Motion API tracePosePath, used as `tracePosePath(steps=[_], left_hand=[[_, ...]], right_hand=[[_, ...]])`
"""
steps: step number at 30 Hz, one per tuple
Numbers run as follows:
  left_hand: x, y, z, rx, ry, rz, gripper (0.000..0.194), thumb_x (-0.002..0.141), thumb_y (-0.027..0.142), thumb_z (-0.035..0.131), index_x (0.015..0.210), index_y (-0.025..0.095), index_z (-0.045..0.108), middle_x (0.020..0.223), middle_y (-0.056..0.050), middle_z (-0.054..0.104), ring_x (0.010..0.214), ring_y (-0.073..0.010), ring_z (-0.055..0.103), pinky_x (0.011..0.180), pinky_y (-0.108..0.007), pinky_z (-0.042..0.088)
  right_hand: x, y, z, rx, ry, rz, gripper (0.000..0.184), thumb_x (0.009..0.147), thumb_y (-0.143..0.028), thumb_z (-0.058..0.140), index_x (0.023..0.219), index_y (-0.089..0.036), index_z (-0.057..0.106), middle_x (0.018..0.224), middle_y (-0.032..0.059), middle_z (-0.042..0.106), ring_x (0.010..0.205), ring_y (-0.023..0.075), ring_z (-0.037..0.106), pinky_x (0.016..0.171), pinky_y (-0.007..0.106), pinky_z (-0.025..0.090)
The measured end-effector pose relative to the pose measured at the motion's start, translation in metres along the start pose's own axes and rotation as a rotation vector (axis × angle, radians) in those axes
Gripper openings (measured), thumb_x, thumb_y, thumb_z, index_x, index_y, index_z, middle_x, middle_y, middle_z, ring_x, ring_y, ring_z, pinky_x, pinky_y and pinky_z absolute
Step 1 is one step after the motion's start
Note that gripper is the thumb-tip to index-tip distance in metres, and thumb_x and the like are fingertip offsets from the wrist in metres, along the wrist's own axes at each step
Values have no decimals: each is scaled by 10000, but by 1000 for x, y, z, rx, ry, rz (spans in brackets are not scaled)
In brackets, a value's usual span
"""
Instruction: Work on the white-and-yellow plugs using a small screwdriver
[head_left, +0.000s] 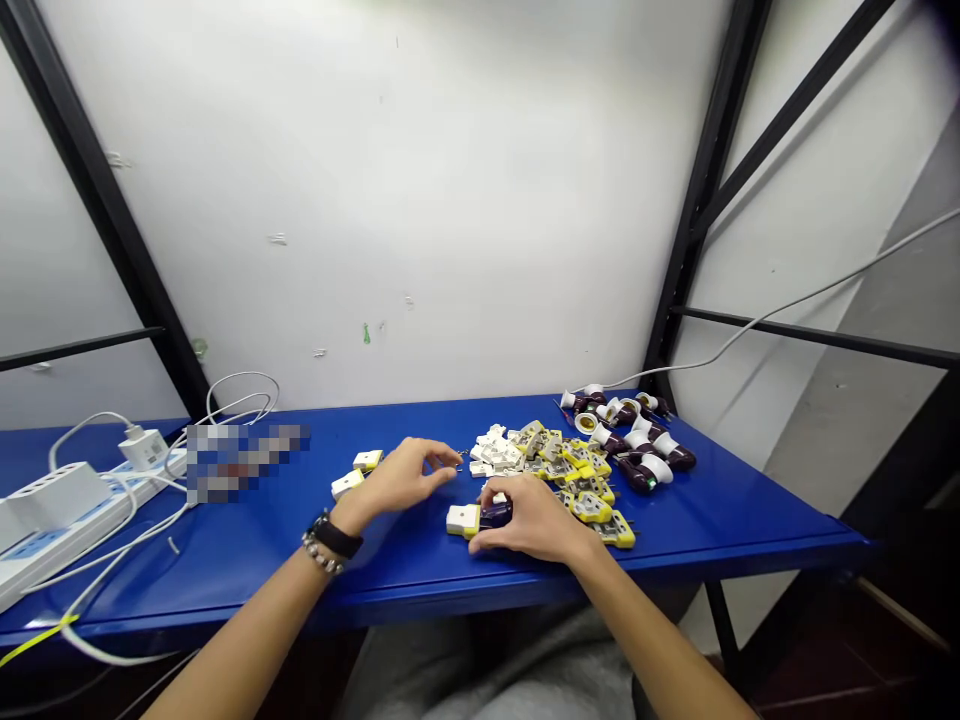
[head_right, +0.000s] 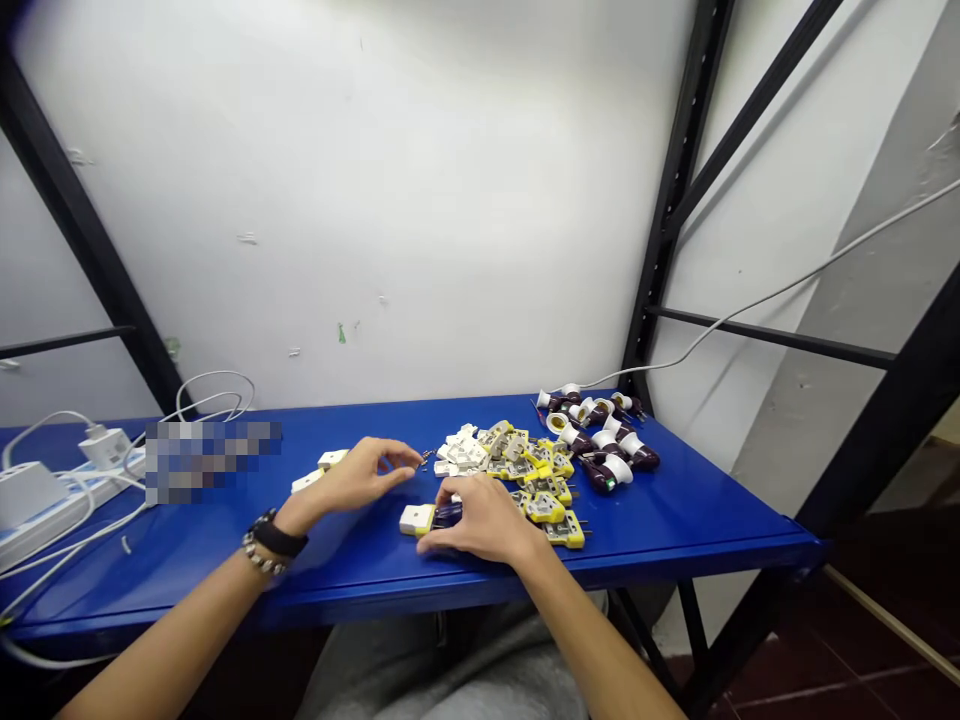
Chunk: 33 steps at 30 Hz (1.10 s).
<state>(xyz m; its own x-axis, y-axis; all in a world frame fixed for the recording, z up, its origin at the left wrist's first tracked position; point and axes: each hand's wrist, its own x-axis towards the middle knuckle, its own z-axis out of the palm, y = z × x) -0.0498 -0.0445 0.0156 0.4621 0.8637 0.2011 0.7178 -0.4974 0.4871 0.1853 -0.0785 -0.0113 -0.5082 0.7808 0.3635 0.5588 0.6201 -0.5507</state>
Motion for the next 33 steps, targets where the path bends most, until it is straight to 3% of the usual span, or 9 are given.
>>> tracePosePath(steps=[3,9,14,20,33], left_hand=[[19,-17,1,244,41,-92,288,854,274,659,1130,251,735,1079,-38,772,929,-237,711,784,-308,532],[23,-25,15,299,24,-76,185,897,297,617,1021,281,753,1021,-24,767,915,-239,703,732,-295,515],[21,-24,20,333,33,-74,168,929,299,589,974,252,744,994,-45,754,921,-238,692,745,-290,503],[16,-20,26,389,61,-22,185,989,243,498,1042,206,671,1035,-76,702,926,-238,681,776,-306,500],[15,-24,27,407,62,125,225,986,185,530,1066,265,726,1059,-35,698,1008,-218,663,835,-283,499]], right_hand=[[2,-1,0,29,114,-21,325,722,-446,847,907,-213,715,893,22,743,817,211,670,761,314,487],[3,0,-1,79,319,-50,243,836,-367,746,1008,-210,676,994,51,714,792,196,647,705,311,511],[4,-1,-1,121,375,-85,132,913,-344,658,950,-219,682,981,73,706,859,224,649,742,332,517],[5,-6,-5,112,475,-95,272,1025,-327,451,864,-214,638,876,63,665,831,209,627,768,332,490],[6,-1,-3,153,559,-213,225,1026,-262,473,870,-207,626,877,54,629,837,204,612,773,341,481]])
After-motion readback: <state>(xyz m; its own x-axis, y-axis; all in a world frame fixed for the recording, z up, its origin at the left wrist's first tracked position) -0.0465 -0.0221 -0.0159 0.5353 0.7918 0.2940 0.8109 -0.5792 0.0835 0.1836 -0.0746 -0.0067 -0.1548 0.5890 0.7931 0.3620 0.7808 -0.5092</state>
